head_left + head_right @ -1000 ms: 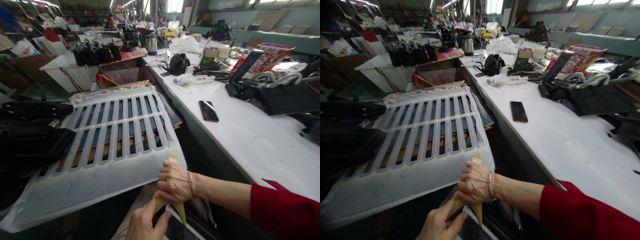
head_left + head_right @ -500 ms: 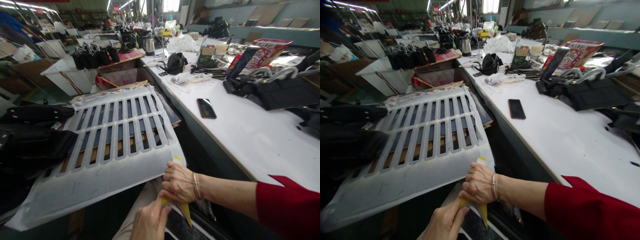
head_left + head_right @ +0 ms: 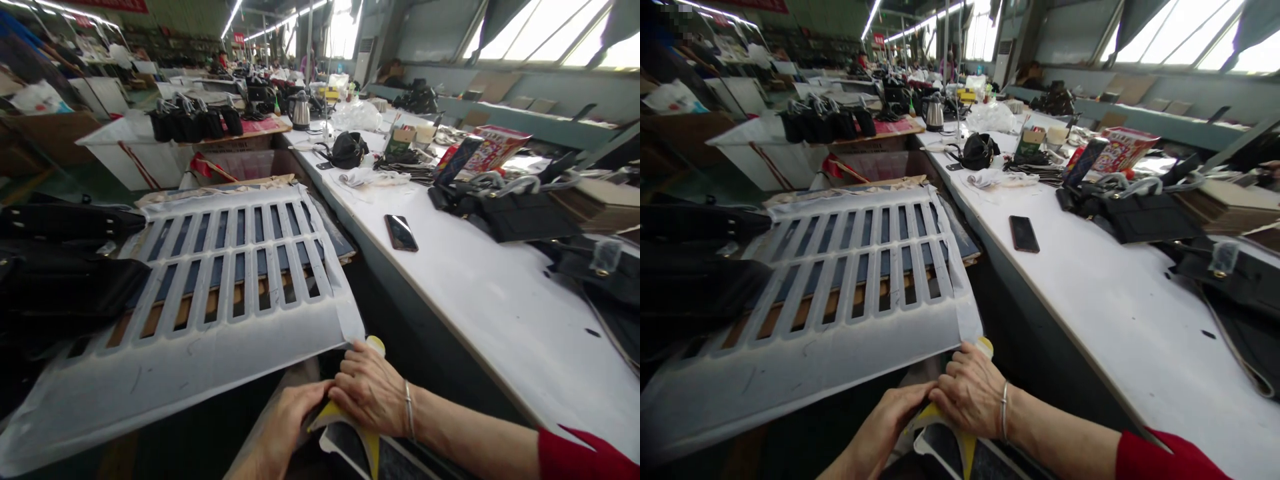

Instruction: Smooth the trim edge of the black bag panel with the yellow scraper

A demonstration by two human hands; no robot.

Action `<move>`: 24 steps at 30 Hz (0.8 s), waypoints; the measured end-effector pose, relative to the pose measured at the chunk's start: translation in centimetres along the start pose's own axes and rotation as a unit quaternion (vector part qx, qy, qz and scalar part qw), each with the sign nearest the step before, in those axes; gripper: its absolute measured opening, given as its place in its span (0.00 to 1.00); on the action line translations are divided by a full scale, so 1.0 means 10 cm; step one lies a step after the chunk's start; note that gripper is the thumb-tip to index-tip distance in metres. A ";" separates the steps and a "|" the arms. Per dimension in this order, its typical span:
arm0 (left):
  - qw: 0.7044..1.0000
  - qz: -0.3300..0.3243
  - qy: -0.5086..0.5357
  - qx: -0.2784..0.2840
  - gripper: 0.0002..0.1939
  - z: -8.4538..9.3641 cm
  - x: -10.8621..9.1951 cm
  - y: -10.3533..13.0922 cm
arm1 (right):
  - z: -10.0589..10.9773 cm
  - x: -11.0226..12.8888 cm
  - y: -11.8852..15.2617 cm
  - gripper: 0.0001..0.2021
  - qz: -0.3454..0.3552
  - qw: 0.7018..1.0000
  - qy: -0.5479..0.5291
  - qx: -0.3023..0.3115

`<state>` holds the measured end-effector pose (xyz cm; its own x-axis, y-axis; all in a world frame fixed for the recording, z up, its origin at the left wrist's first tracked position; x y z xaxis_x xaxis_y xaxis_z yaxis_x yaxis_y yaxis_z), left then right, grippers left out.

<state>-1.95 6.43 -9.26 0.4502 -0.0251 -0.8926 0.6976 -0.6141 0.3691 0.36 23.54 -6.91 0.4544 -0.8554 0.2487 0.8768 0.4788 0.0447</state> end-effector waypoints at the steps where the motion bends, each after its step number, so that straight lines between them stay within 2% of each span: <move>1: 1.000 0.008 0.022 0.010 0.18 -0.01 0.02 0.00 | 0.00 0.01 0.01 0.20 -0.007 1.000 -0.002 0.003; 5: 0.994 0.038 0.079 0.061 0.13 -0.04 -0.02 -0.01 | 0.00 0.03 0.04 0.20 -0.025 0.999 -0.006 0.021; 10: 0.995 0.037 0.040 0.088 0.14 0.01 -0.01 -0.09 | 0.05 0.00 0.10 0.21 -0.050 0.997 -0.016 0.057; 13: 0.997 0.032 0.007 0.077 0.16 0.02 0.03 -0.11 | 0.15 -0.10 0.21 0.23 -0.146 0.980 -0.097 0.089; 15: 0.997 0.024 -0.013 0.075 0.17 0.01 0.02 -0.11 | 0.22 -0.21 0.28 0.25 -0.258 0.938 -0.214 0.089; 17: 0.997 0.020 -0.033 0.074 0.18 -0.01 -0.01 -0.10 | 0.25 -0.28 0.31 0.28 -0.339 0.868 -0.354 0.079; 20: 0.997 0.021 -0.042 0.066 0.19 -0.04 -0.04 -0.07 | 0.22 -0.27 0.23 0.33 -0.342 0.779 -0.516 0.096; 22: 0.996 0.012 -0.035 0.077 0.20 -0.06 -0.03 -0.05 | 0.13 -0.22 0.15 0.35 -0.317 0.744 -0.576 0.120; 24: 0.996 -0.016 -0.031 0.080 0.20 -0.08 -0.02 -0.05 | 0.02 -0.16 0.08 0.34 -0.310 0.723 -0.603 0.130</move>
<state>-1.92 7.34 -9.08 0.3906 -0.0503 -0.9192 0.6104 -0.7333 0.2995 0.27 25.36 -7.07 -0.6184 -0.2014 0.7596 0.7231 0.2325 0.6504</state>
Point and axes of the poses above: each hand's wrist, its own y-axis away from the middle knuckle, its own z-axis out of the back of the hand, x = y × z, the point moved 2 cm from there along -y, towards the middle knuckle, and after that the axes turned 5 degrees about -z, right-handed, at the moved point
